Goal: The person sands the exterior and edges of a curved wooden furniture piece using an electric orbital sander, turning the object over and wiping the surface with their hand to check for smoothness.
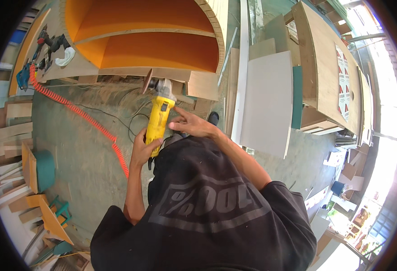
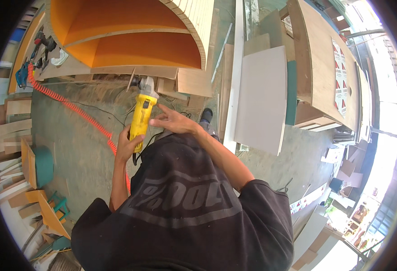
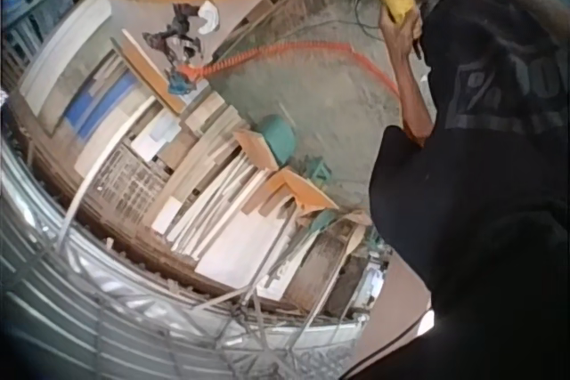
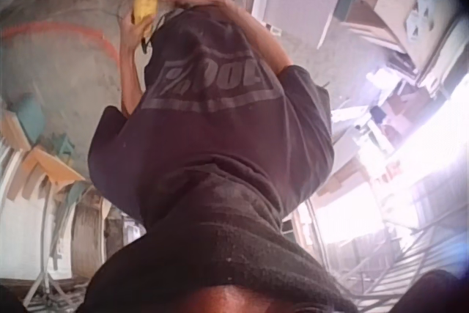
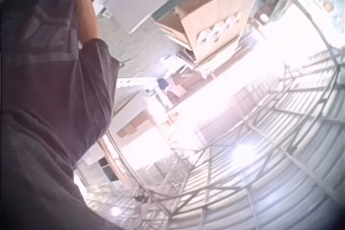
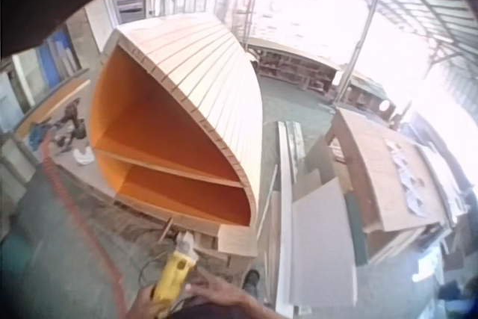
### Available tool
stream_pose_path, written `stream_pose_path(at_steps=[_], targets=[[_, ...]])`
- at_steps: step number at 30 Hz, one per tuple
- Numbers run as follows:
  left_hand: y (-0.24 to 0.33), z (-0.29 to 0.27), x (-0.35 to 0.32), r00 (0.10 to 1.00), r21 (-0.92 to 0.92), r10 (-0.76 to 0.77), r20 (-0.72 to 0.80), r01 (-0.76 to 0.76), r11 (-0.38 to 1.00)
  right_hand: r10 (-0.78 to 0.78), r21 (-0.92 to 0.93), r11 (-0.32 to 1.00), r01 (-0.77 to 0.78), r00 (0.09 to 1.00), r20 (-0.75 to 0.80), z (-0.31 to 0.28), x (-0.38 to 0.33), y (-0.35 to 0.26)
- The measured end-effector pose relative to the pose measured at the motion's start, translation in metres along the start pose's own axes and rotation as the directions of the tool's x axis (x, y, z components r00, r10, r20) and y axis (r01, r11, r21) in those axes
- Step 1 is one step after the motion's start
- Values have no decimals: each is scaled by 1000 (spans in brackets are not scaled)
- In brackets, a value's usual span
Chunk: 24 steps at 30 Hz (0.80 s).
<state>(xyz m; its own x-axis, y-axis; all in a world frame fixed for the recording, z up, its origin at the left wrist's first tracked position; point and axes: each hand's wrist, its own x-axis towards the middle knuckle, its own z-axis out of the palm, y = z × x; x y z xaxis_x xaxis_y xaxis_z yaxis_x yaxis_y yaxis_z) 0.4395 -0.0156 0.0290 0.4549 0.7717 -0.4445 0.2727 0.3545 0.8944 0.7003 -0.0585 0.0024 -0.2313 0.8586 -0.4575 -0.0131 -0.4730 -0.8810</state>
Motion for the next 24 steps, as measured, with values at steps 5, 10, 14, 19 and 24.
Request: stream_pose_path(at_steps=[5,10,14,19,24], targets=[[7,-6,-28,993,-54,-11,121,18,998,25,348,936,-56,995,92,19,18,-2],[29,7,-29,968,-52,2,252,11,999,-130,702,710,53,990,56,16,4,10],[54,14,-18,937,38,65,343,-83,996,-204,749,645,155,979,-26,11,-23,-10],[68,33,0,896,136,134,423,-209,968,-195,753,614,237,970,-146,-1,-55,-16],[87,79,22,868,325,147,475,-328,887,-177,779,485,398,917,-358,-22,-73,14]])
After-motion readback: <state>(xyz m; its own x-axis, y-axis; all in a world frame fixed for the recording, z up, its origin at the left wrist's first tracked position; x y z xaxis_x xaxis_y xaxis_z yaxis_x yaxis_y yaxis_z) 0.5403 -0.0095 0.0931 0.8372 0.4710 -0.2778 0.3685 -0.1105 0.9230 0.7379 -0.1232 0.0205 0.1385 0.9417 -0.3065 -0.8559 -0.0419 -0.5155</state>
